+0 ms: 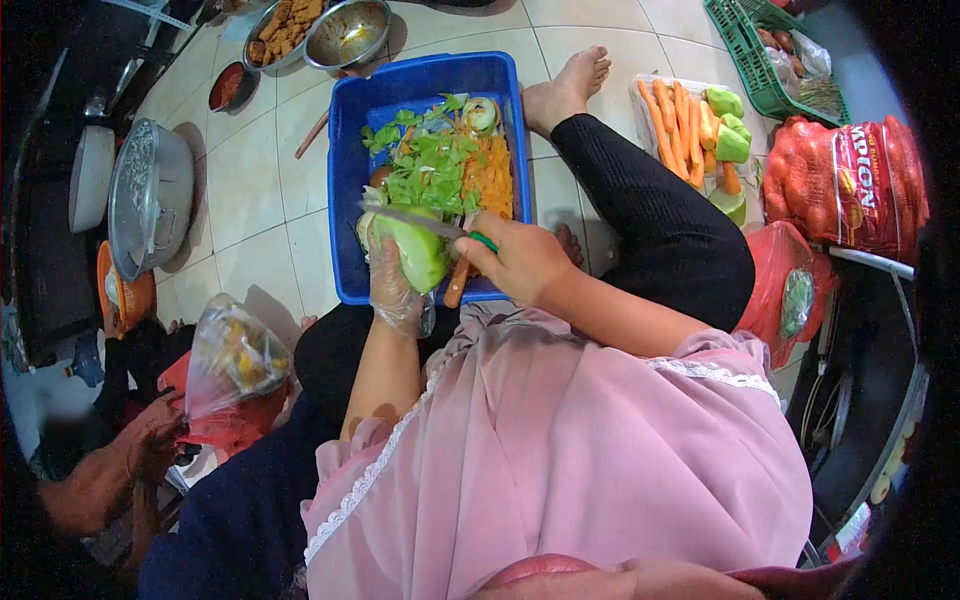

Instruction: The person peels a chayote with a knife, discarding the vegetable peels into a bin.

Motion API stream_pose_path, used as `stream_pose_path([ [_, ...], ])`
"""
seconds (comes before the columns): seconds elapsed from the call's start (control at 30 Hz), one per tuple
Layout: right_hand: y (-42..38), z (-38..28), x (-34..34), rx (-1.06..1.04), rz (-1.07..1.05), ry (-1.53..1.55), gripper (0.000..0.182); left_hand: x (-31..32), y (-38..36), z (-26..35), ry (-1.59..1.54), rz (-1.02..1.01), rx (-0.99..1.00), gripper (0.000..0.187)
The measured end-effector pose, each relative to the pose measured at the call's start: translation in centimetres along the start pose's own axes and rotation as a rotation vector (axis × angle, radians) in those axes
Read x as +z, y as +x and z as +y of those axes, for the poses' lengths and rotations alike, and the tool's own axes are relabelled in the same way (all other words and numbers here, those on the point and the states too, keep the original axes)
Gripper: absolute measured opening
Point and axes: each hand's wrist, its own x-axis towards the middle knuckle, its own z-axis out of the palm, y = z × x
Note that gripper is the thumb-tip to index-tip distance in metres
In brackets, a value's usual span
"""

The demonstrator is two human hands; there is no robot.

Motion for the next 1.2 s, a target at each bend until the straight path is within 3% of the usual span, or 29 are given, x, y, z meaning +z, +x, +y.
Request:
stream_pose_path([
  [0.17, -0.4, -0.3, 0.0, -0.109, 0.027, -0.097, 0.041, 0.0, 0.3, 0.1, 0.009, 0.035, -0.047, 0.065],
  [0.37, 1.5, 3.1, 0.1, 0.075, 0.038, -0.038, 0.043, 0.3, 0.4, 0.5, 0.025, 0.006, -0.037, 0.064],
  [0.57, 0.8, 1.2, 0.6, -0.006, -0.001, 0.046, 0.045, 0.6, 0.0, 0.5, -0.028, 0.041, -0.103, 0.067],
  [0.7, 2.0, 4.8, 1.5, 0.164, 0.043, 0.042, 0.046, 0.5, -0.7, 1.6, -0.203, -0.038, -0.153, 0.066],
  [0.93, 0.5, 0.2, 0.9, 0.022, 0.009, 0.069, 0.041, 1.3, 0.2, 0.1, -0.235, 0.225, -0.124, 0.065],
  [1.03, -0.3, -0.3, 1.9, -0.086, 0.009, 0.059, 0.036, 0.2, 0.4, -0.4, -0.179, 0.162, -0.144, 0.063],
  [1.2, -0.1, 0.4, 2.5, -0.128, 0.119, 0.010, 0.036, 1.5, 0.6, -1.0, -0.210, 0.246, -0.109, 0.061],
])
